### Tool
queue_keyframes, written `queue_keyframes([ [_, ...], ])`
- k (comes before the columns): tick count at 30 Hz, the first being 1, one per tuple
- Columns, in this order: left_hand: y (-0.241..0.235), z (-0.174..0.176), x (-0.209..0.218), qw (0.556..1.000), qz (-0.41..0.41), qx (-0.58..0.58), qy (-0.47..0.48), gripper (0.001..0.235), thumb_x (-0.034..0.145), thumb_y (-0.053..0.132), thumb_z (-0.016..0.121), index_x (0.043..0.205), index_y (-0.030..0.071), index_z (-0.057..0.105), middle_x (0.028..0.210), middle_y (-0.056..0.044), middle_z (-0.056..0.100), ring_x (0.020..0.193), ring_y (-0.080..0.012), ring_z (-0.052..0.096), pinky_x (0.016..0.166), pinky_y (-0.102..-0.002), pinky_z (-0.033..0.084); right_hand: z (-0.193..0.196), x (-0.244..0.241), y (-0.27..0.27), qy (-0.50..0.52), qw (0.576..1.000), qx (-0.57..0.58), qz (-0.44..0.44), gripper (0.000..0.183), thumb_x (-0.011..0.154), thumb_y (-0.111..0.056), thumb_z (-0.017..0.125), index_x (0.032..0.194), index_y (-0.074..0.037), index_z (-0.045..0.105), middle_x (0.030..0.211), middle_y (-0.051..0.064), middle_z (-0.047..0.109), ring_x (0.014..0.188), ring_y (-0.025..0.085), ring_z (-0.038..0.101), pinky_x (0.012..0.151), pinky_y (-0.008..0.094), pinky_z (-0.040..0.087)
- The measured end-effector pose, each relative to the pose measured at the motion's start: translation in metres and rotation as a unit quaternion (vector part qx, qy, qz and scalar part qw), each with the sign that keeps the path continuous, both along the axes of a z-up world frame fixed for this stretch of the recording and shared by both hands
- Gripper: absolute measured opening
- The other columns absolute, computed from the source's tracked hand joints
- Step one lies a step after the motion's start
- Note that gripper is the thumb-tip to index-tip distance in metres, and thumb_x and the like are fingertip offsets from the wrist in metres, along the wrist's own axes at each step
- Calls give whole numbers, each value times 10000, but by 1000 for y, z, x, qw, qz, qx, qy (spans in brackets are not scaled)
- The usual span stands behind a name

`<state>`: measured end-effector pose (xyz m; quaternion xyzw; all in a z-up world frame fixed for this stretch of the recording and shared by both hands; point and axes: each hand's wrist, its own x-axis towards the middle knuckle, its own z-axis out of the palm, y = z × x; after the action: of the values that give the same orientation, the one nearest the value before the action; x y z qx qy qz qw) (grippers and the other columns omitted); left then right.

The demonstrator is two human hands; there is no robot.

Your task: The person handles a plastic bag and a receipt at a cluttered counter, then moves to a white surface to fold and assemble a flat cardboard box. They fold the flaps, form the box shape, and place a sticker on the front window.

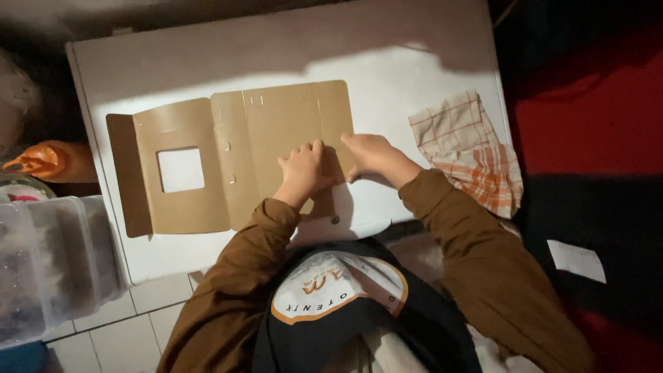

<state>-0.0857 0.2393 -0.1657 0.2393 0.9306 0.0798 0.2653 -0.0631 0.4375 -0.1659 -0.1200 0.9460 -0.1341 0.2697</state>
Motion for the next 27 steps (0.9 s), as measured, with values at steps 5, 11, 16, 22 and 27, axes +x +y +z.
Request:
queue_keyframes([
  [5,-14,-13,-48,987,-49,145,-43,389,856,469,675,1076,149,688,993,-160,757,985,-426,715,776,-621,564,42,-9,6,-56,998,-28,6,621,711,-601,818,991,-76,639,962,171,700,992,397,674,860,538,539],
  [11,-33,-22,-96,993,-65,76,64,1091,733,420,824,1628,245,227,1714,-61,143,1551,-427,62,1151,-779,122,7,-115,24,154,983,-74,-61,754,712,-310,910,1311,-50,535,1217,210,549,1192,487,543,968,606,501],
  [16,-32,14,-93,997,-44,52,21,1352,558,570,884,1644,284,131,1720,3,92,1564,-378,31,1158,-770,-6,-20,-158,12,69,997,37,-6,920,540,-393,985,1298,-103,552,1188,147,602,1201,439,559,983,629,473],
  [22,-31,7,-94,999,-21,42,13,1396,506,597,896,1640,309,135,1717,18,93,1566,-363,31,1171,-750,-8,-1,-131,1,30,998,52,27,357,742,-225,814,1084,-155,744,1003,118,752,1037,374,702,890,531,557],
  [27,-30,-7,-101,998,-13,42,33,1277,572,529,888,1624,332,192,1706,20,155,1562,-354,89,1177,-747,64,-29,-58,8,162,982,50,85,93,865,-172,638,908,-122,702,870,126,732,898,340,731,788,459,595],
])
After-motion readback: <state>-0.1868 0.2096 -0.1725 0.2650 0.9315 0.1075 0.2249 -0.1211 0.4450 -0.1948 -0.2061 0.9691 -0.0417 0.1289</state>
